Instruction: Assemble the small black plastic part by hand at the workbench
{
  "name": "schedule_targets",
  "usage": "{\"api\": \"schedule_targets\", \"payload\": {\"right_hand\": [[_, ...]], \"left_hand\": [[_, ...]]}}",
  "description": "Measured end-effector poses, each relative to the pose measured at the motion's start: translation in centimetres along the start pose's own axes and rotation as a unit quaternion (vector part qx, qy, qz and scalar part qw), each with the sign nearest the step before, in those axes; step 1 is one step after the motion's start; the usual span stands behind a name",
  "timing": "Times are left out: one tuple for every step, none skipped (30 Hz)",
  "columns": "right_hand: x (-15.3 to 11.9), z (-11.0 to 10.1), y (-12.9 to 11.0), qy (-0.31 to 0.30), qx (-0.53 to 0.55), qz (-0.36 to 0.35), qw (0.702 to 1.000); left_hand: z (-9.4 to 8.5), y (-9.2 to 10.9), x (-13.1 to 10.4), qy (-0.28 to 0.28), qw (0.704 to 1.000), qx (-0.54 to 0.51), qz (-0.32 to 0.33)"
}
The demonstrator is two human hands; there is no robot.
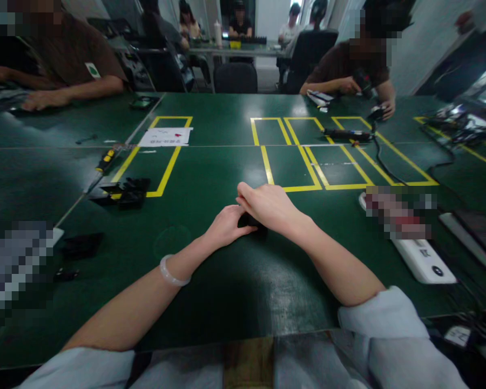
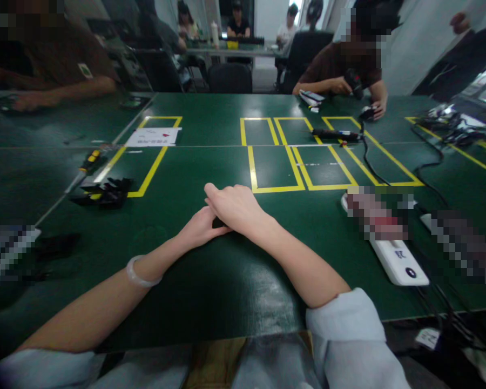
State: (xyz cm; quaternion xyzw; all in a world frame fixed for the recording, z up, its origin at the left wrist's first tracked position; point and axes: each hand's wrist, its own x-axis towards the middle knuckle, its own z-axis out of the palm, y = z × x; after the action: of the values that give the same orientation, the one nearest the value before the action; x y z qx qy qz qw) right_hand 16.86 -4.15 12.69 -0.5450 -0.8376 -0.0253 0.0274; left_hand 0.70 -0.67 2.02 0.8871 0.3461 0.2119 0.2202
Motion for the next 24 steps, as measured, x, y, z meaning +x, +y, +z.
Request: {"api": "schedule_targets", "payload": {"right_hand": [[0.02,0.07,0.05,0.002,-0.002,-0.001,1.0],[0.01,0.14,0.1,0.004,-0.001,-0.004,1.0],[-0.02,0.19,0.16,0.007,0.002,-0.008,1.0],[-0.07,0.22,0.2,0.01,0.008,-0.012,1.0],[-0.12,0.23,0.23,0.013,0.014,-0.016,1.0],[-0.18,0.21,0.24,0.015,0.022,-0.019,0.999],[-0.22,0.18,0.23,0.017,0.029,-0.019,0.999],[-0.26,0.12,0.2,0.019,0.035,-0.018,0.999],[-0.28,0.07,0.17,0.02,0.039,-0.015,0.999],[-0.3,0.01,0.14,0.019,0.042,-0.012,0.999],[-0.31,-0.04,0.11,0.019,0.042,-0.009,0.999],[-0.31,-0.08,0.09,0.018,0.041,-0.008,0.999],[-0.31,-0.09,0.08,0.017,0.037,-0.009,0.999],[-0.3,-0.08,0.09,0.016,0.032,-0.01,0.999],[-0.29,-0.04,0.11,0.016,0.025,-0.011,1.0],[-0.27,0.02,0.14,0.017,0.017,-0.011,1.0],[-0.24,0.09,0.19,0.016,0.01,-0.01,1.0],[-0.22,0.17,0.24,0.016,0.007,-0.01,1.0],[-0.2,0.25,0.3,0.015,0.007,-0.01,1.0],[-0.19,0.31,0.36,0.014,0.012,-0.011,1.0],[-0.19,0.36,0.43,0.014,0.02,-0.011,1.0],[-0.2,0.39,0.49,0.015,0.029,-0.011,0.999],[-0.21,0.41,0.55,0.017,0.039,-0.011,0.999],[-0.23,0.42,0.61,0.019,0.048,-0.011,0.999]], "left_hand": [[-0.01,0.02,0.02,-0.005,1.0,0.001,-0.002],[-0.02,0.04,0.05,-0.01,1.0,0.001,-0.003],[-0.03,0.04,0.08,-0.013,1.0,0.0,-0.004],[-0.03,0.04,0.11,-0.016,1.0,-0.002,-0.004],[-0.02,0.02,0.14,-0.016,1.0,-0.004,-0.004],[0.0,-0.02,0.16,-0.014,1.0,-0.005,-0.004],[0.03,-0.06,0.17,-0.013,1.0,-0.005,-0.003],[0.06,-0.12,0.17,-0.01,1.0,-0.005,-0.001],[0.1,-0.17,0.17,-0.007,1.0,-0.005,0.001],[0.12,-0.21,0.16,-0.004,1.0,-0.005,0.004],[0.14,-0.23,0.15,0.0,1.0,-0.005,0.007],[0.14,-0.23,0.13,0.004,1.0,-0.006,0.009],[0.12,-0.21,0.12,0.008,1.0,-0.008,0.011],[0.08,-0.17,0.12,0.009,1.0,-0.009,0.011],[0.03,-0.11,0.12,0.007,1.0,-0.008,0.01],[-0.02,-0.04,0.12,0.003,1.0,-0.006,0.007],[-0.08,0.04,0.12,-0.002,1.0,-0.003,0.003],[-0.14,0.11,0.12,-0.008,1.0,-0.001,-0.001],[-0.18,0.16,0.12,-0.012,1.0,0.0,-0.004],[-0.21,0.2,0.12,-0.014,1.0,0.0,-0.006],[-0.22,0.22,0.12,-0.014,1.0,0.0,-0.007],[-0.21,0.22,0.11,-0.012,1.0,0.0,-0.007],[-0.19,0.2,0.11,-0.01,1.0,0.001,-0.005],[-0.16,0.17,0.11,-0.007,1.0,0.002,-0.004]]}}
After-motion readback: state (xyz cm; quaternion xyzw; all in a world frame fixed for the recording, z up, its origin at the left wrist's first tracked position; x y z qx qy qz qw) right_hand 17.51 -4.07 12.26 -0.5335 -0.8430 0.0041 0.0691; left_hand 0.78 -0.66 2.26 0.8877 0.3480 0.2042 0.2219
